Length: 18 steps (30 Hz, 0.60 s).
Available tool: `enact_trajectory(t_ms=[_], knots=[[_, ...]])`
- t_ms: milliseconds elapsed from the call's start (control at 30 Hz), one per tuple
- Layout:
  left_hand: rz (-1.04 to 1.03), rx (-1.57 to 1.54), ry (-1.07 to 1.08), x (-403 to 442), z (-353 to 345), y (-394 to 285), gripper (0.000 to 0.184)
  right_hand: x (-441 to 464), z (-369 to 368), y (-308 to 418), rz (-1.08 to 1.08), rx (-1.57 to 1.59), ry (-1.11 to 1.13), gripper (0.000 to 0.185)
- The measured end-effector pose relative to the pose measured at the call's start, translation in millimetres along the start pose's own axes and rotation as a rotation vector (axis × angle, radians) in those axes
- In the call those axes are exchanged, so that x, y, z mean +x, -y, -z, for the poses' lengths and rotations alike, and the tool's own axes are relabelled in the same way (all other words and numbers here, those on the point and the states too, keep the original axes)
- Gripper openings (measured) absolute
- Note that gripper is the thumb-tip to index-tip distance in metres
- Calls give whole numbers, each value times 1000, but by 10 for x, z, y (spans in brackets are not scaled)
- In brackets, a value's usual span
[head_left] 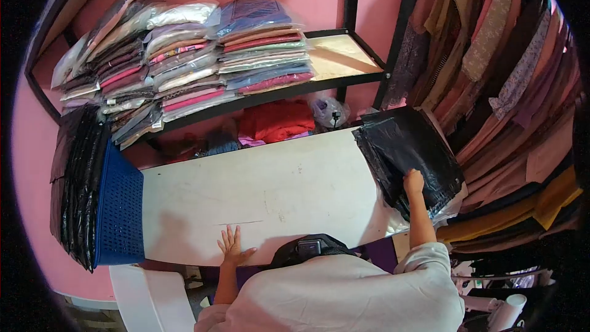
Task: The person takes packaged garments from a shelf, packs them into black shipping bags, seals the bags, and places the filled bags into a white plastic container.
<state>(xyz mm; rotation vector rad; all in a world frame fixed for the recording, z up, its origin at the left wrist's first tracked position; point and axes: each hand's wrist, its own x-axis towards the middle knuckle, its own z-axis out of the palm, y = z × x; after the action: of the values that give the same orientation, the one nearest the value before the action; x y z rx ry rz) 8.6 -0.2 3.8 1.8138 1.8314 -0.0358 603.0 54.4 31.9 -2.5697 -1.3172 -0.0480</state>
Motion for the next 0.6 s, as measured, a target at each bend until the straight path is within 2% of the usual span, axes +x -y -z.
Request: enact_trajectory(t_ms=[100,200,267,367,400,467,500,533,600], knots=[[2,-21,6,2,15,-2,115,83,83,213,87,16,-46,16],[4,-11,5,24,-14,27,115,114,139,459,58,13,13,13],[4,-20,9,3,-9,22,115,184,3,371,33,-1,-15,19],[1,-20,4,34,-23,36,114,201,49,251,31,0,130,34],[2,-14,4,34,-34,50,114,292,-65,107,31,3,130,34],[-2,-21,-1,22,-20,44,113,494,-332,-141,117,72,358,44],[-6,-29,-3,17,-20,35,113,498,-298,-252,-84,371,447,41],[-4,-33,-3,11,-20,32,113,513,-295,-314,-81,368,447,41],[-11,-40,-1,8,-13,38,112,519,-180,-349,95,322,-122,31]])
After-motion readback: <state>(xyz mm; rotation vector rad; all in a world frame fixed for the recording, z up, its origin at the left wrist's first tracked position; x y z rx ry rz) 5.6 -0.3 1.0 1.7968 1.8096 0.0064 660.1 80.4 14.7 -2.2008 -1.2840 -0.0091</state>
